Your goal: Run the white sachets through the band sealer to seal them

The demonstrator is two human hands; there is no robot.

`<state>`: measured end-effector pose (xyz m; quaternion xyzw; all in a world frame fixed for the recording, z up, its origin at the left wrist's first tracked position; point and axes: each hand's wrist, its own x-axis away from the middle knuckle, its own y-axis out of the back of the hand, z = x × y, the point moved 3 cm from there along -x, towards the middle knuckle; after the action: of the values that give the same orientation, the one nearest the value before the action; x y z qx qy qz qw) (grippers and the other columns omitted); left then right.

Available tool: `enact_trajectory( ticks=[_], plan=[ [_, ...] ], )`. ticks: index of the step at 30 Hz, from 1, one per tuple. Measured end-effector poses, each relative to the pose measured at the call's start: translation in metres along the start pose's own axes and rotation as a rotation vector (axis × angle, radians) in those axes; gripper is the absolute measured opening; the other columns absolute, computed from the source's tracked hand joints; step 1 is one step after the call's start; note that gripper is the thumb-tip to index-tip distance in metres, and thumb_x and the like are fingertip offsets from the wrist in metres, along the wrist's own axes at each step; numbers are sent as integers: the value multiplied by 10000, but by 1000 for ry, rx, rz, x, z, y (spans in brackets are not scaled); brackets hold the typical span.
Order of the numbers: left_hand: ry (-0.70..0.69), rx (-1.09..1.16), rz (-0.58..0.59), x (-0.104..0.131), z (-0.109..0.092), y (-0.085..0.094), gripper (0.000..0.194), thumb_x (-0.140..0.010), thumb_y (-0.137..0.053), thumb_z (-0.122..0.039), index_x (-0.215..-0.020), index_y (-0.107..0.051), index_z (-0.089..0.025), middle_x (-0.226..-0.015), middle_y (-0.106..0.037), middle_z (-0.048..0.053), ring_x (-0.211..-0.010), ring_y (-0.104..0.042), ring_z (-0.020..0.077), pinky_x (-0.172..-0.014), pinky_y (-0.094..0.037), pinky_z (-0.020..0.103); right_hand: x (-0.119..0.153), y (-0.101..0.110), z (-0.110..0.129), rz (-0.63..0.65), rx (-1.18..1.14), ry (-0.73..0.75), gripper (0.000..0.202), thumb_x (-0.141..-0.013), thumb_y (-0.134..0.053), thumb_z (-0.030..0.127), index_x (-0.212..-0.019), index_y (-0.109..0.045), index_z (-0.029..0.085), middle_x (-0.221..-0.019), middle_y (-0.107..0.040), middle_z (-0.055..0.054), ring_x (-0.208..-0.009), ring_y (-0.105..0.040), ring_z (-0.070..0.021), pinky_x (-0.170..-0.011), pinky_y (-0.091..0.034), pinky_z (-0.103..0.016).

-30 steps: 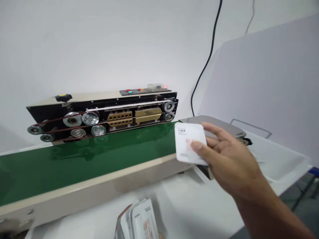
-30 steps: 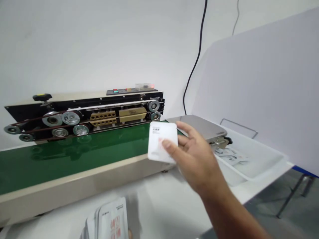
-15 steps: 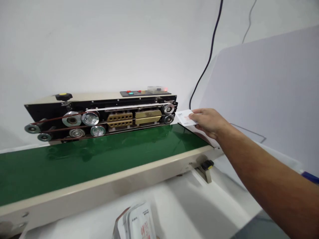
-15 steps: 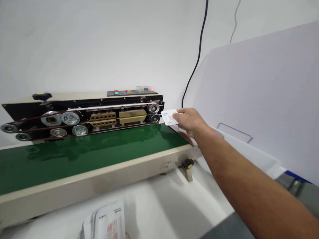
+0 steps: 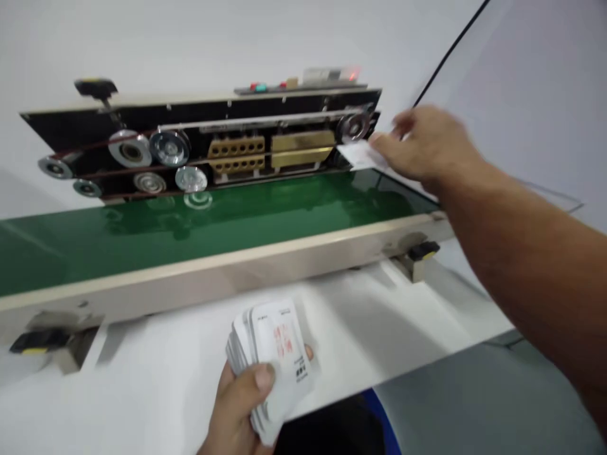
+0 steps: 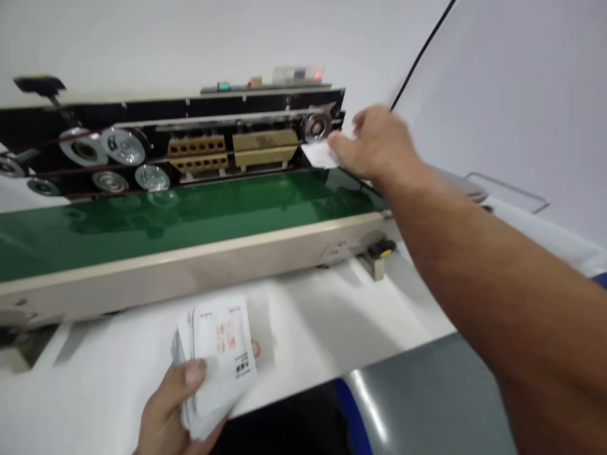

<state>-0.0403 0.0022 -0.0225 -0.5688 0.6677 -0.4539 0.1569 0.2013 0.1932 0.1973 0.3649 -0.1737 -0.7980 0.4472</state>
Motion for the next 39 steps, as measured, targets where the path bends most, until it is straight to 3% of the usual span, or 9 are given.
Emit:
enact_trajectory(
  ticks=[2,4,6,9,12,18,25,33,39],
  plan=[
    [-61,27,25,1,-6,-7,461,-720,-762,-334,-1164,-727,-217,-850,-818,41,-1087,-709,353,-1011,-520,484,35,2,8,-114,93,156,625,-850,-642,459,-1360,-558,107,-1490,-482,-159,-1252,-526,-408,-898,-449,-442],
    [-76,22,61,0,-11,-14,522,-729,-751,-316,-1236,-693,-204,-881,-824,53,-1090,-712,348,-1026,-506,481,86,-2,15,-180,147,450,524,-923,-558,533,-1307,-584,177,-1346,-603,-130,-1041,-640,-321,-794,-487,-426],
    [-69,11,86,-1,-14,-17,529,-741,-745,-313,-1255,-683,-203,-902,-823,55,-1097,-710,337,-1020,-510,463,141,-17,12,-42,109,598,353,-973,-541,492,-1205,-603,234,-1117,-634,-129,-900,-612,-256,-733,-509,-406],
    [-75,29,94,-1,-15,-17,545,-760,-741,-307,-1288,-661,-204,-910,-821,49,-1099,-710,315,-1001,-523,433,206,-51,-7,322,-135,516,467,-927,-619,495,-1298,-499,238,-1145,-576,-129,-919,-598,-259,-760,-543,-420],
    [-98,93,103,-3,-13,-16,565,-778,-731,-278,-1328,-631,-195,-886,-822,47,-1064,-726,298,-988,-534,421,233,-78,-28,574,-339,245,586,-920,-639,497,-1386,-418,218,-1224,-591,-141,-953,-640,-255,-781,-573,-420],
    [-92,154,161,-4,-12,-17,572,-804,-706,-257,-1361,-604,-173,-951,-823,74,-1078,-724,315,-1007,-524,450,232,-82,-38,793,-501,29,286,-964,-618,449,-1169,-599,252,-1053,-705,-51,-897,-700,-197,-765,-568,-332],
    [-112,175,174,-5,-12,-22,586,-824,-673,-175,-1401,-570,-172,-1017,-816,102,-1156,-688,334,-1053,-484,505,230,-79,-39,718,-609,-37,183,-970,-634,396,-1100,-617,268,-888,-712,6,-713,-657,-114,-598,-543,-203],
    [-181,199,134,-7,-14,-22,556,-818,-627,-166,-1373,-593,-156,-1043,-812,107,-1222,-648,330,-1065,-479,501,214,-71,-41,599,-685,-67,219,-990,-605,387,-1170,-614,261,-1017,-726,-26,-856,-694,-127,-698,-578,-182],
    [-122,156,156,-6,-11,-22,558,-825,-661,-169,-1379,-587,-176,-1038,-813,98,-1184,-673,342,-1061,-481,523,182,-42,-36,870,-411,34,237,-923,-669,424,-1068,-716,243,-827,-723,-16,-623,-646,-116,-477,-497,-168]
  ],
)
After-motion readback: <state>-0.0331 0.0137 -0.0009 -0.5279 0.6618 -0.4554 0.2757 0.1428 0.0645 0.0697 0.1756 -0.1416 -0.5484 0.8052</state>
